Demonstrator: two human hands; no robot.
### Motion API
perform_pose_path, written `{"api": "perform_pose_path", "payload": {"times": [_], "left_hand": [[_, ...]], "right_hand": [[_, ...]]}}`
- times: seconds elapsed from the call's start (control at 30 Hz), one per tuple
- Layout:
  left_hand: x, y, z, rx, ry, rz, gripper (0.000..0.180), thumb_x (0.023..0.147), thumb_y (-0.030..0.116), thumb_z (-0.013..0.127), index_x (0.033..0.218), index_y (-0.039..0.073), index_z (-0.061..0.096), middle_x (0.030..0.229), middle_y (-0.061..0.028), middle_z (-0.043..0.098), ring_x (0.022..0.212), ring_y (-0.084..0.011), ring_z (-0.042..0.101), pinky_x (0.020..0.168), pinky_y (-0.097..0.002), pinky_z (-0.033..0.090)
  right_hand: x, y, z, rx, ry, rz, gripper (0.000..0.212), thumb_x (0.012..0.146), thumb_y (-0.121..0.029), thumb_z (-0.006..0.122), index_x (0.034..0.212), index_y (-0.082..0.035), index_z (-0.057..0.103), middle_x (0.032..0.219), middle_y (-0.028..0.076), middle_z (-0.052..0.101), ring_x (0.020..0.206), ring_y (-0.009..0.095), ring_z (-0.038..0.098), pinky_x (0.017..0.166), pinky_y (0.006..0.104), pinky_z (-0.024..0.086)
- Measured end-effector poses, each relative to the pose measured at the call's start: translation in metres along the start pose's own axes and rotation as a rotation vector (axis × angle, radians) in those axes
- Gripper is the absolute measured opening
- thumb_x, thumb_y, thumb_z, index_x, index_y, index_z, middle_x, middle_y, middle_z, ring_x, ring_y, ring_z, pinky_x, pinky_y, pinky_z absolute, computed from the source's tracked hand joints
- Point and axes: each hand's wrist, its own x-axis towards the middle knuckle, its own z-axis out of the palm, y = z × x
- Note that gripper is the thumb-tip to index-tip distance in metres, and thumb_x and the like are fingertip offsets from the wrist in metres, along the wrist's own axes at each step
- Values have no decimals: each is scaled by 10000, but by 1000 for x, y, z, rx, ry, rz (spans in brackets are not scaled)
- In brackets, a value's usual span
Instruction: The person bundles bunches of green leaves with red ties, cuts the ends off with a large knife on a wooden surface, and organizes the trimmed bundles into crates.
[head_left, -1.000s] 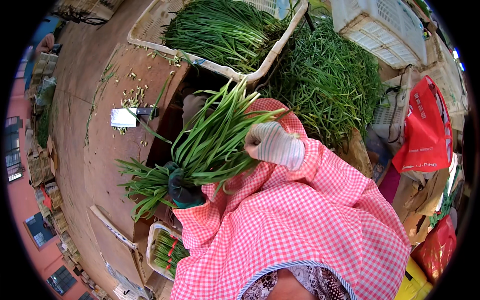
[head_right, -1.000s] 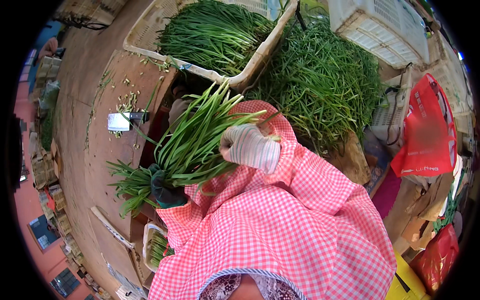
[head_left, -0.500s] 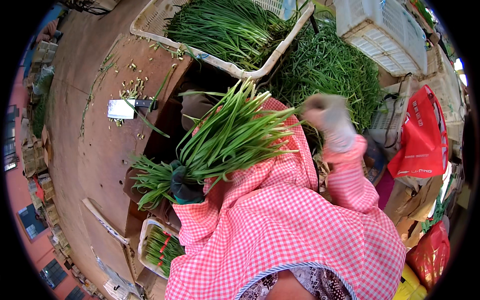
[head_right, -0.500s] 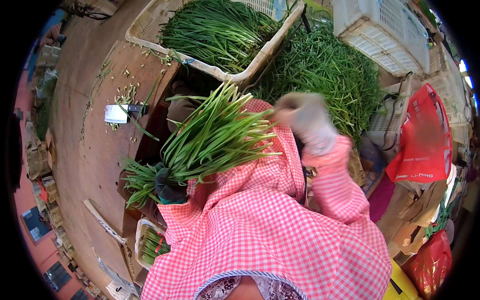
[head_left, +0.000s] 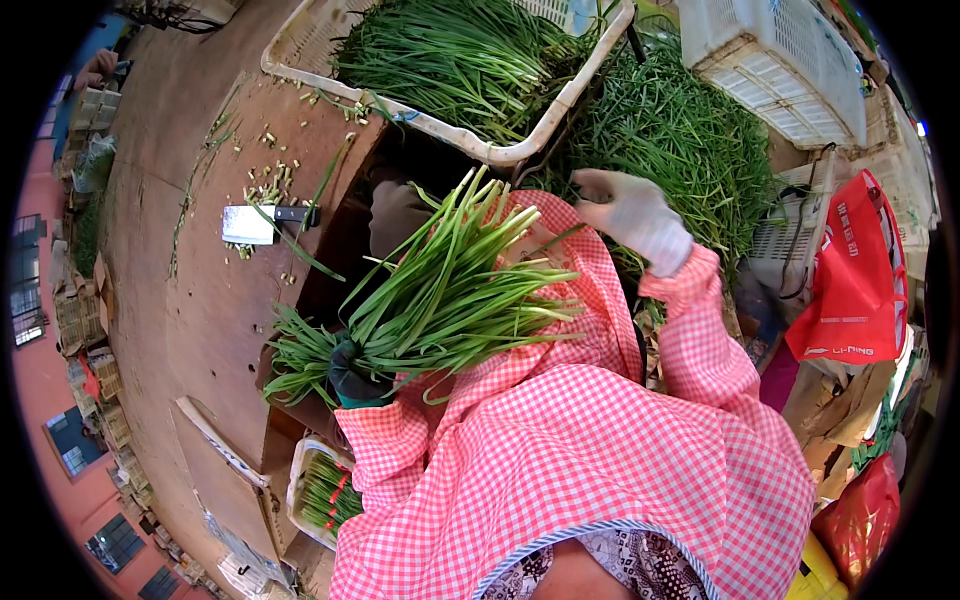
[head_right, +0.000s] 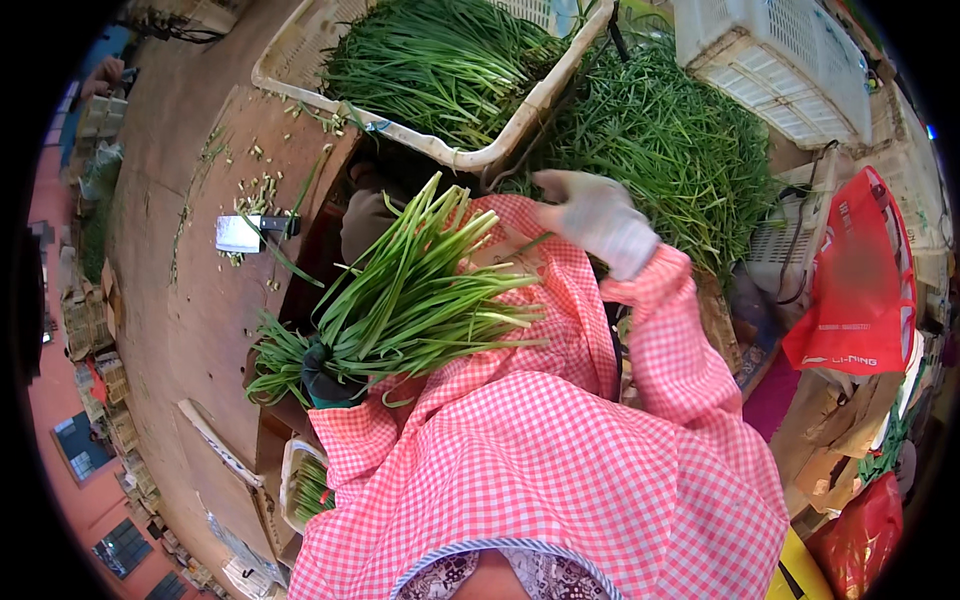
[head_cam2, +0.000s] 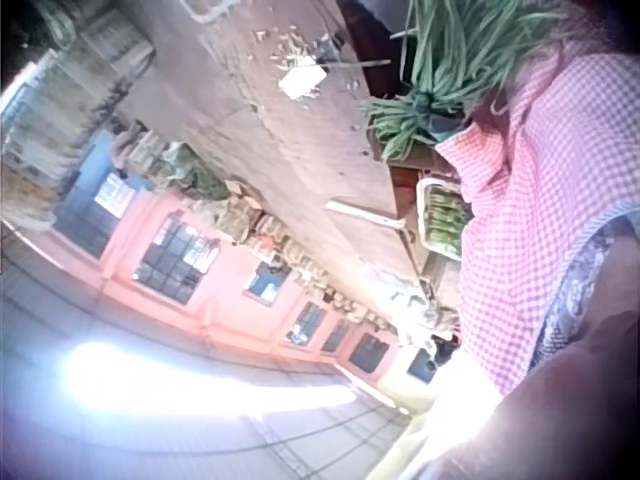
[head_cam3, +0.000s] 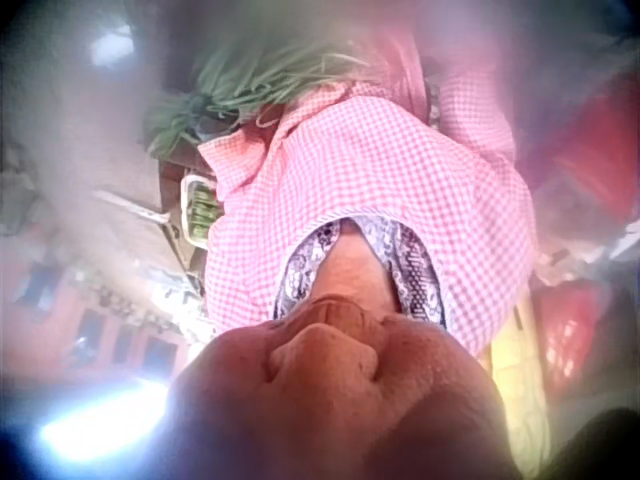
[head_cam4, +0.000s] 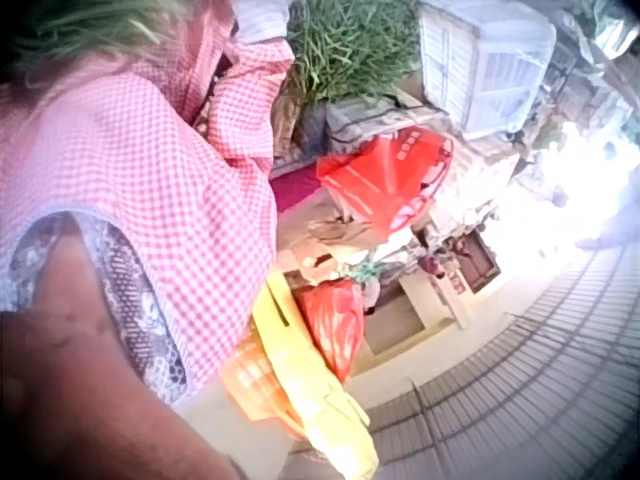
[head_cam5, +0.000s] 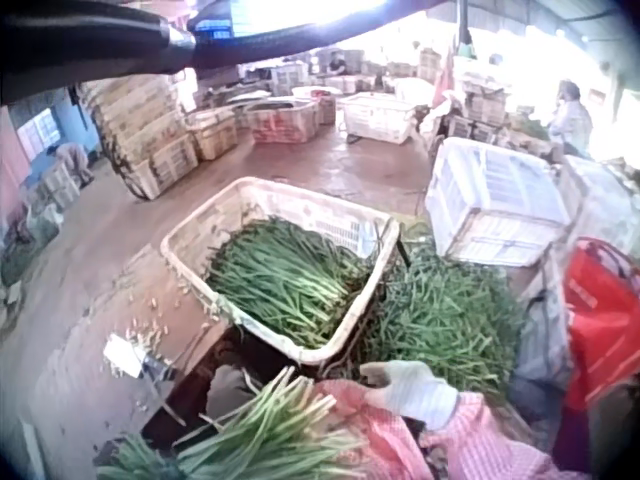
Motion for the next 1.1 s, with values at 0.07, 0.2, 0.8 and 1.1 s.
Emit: {"api": "perform_pose_path", "payload": {"times": [0.07, 0.2, 0.8, 1.1], "left_hand": [[4, -1, 7, 81, -93, 26, 284, 808, 155, 508, 1060, 46, 580, 1131, -147, 595, 1011, -329, 585, 883, -508, 482], [19, -2, 8, -20, -105, -5, 316, 758, 122, 565, 1056, 18, 558, 1114, -180, 592, 990, -358, 590, 880, -507, 487], [45, 11, 16, 96, -72, -78, 365, 719, 148, 626, 1042, 25, 509, 1057, -168, 597, 956, -332, 594, 847, -467, 503], [34, 2, 29, 107, -93, 31, 374, 752, 234, 693, 1002, 8, 531, 1051, -163, 604, 937, -326, 607, 840, -482, 510]], "right_hand": [[22, -34, 8, 3, -59, -91, 503, 729, -321, 638, 1155, -57, 588, 1029, 155, 648, 954, 279, 627, 862, 332, 480], [57, -51, 32, -110, -132, -213, 499, 724, -251, 643, 1196, -106, 569, 960, 125, 659, 868, 236, 644, 775, 305, 507], [69, -49, 81, -54, -719, -213, 456, 777, -174, 663, 1183, -20, 526, 936, 108, 649, 881, 217, 625, 789, 332, 505], [49, -35, 78, 775, -673, 209, 805, 700, 24, 669, 1405, -49, 289, 1142, 102, 587, 779, 156, 612, 630, 255, 523]]}}
